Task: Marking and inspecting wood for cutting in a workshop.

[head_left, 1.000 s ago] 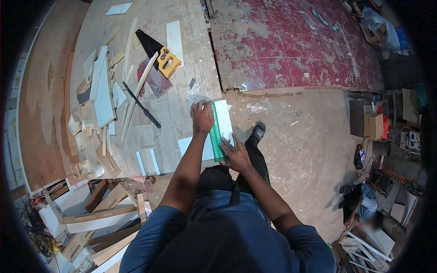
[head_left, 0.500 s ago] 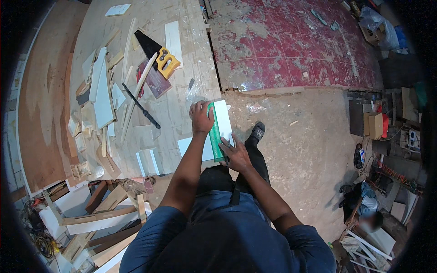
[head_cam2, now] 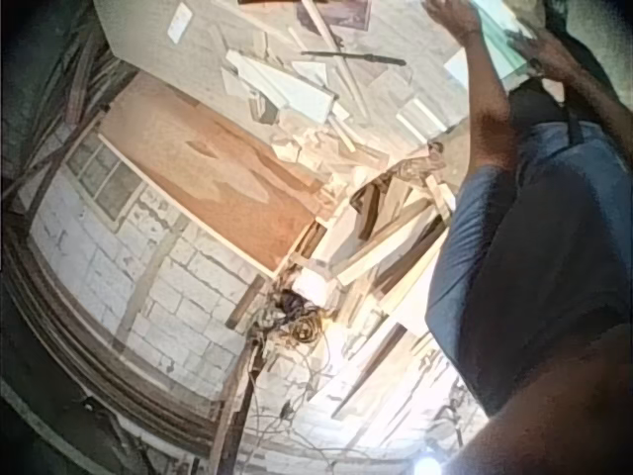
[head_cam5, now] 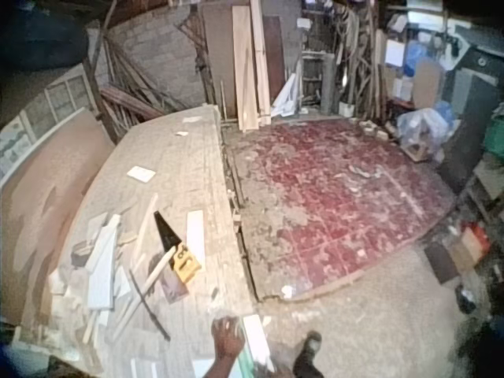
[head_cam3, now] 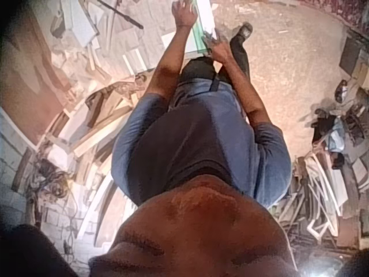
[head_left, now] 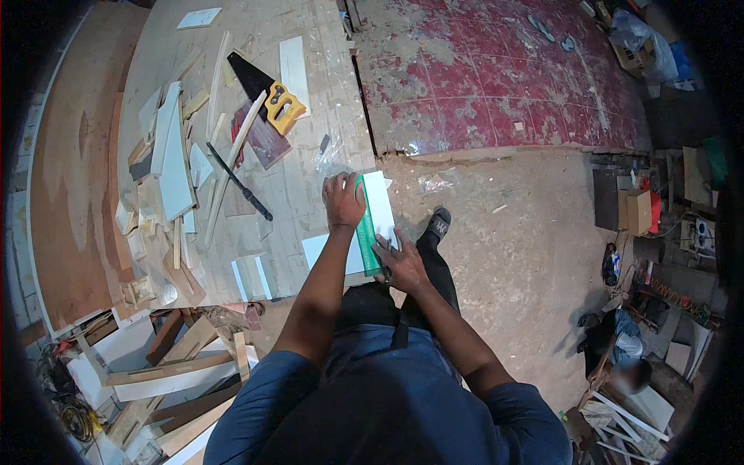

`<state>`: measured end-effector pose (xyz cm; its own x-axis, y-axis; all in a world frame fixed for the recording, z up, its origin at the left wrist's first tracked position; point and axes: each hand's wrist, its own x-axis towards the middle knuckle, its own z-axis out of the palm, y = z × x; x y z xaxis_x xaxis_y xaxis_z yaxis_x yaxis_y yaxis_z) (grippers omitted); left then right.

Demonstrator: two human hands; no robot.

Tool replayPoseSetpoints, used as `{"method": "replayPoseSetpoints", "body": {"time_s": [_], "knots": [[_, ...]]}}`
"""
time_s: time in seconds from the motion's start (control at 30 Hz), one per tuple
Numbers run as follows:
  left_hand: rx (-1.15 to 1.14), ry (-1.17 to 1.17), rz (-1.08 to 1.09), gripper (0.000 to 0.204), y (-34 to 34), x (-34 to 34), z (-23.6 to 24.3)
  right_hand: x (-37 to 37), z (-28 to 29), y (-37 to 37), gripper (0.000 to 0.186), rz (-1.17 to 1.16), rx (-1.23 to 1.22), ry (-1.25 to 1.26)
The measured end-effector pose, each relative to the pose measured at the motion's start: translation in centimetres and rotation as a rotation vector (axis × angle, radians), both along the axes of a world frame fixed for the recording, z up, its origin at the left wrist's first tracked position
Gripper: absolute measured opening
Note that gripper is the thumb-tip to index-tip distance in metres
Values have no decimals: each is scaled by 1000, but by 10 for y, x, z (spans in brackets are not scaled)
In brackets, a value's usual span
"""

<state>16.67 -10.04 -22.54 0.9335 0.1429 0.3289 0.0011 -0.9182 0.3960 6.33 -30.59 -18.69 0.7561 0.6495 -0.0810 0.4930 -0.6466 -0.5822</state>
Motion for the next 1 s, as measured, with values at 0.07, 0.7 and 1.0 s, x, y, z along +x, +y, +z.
{"method": "replayPoseSetpoints", "body": {"time_s": [0.07, 0.7, 1.0], "knots": [[2, 9, 4, 26, -4, 1, 3, 0, -2, -2, 81, -6, -2, -6], [65, 154, 58, 30, -3, -1, 13, 62, 4, 19, 26, -554, 677, 441], [-9, 148, 38, 32, 0, -1, 3, 70, -24, 29, 16, -564, 707, 499]]}}
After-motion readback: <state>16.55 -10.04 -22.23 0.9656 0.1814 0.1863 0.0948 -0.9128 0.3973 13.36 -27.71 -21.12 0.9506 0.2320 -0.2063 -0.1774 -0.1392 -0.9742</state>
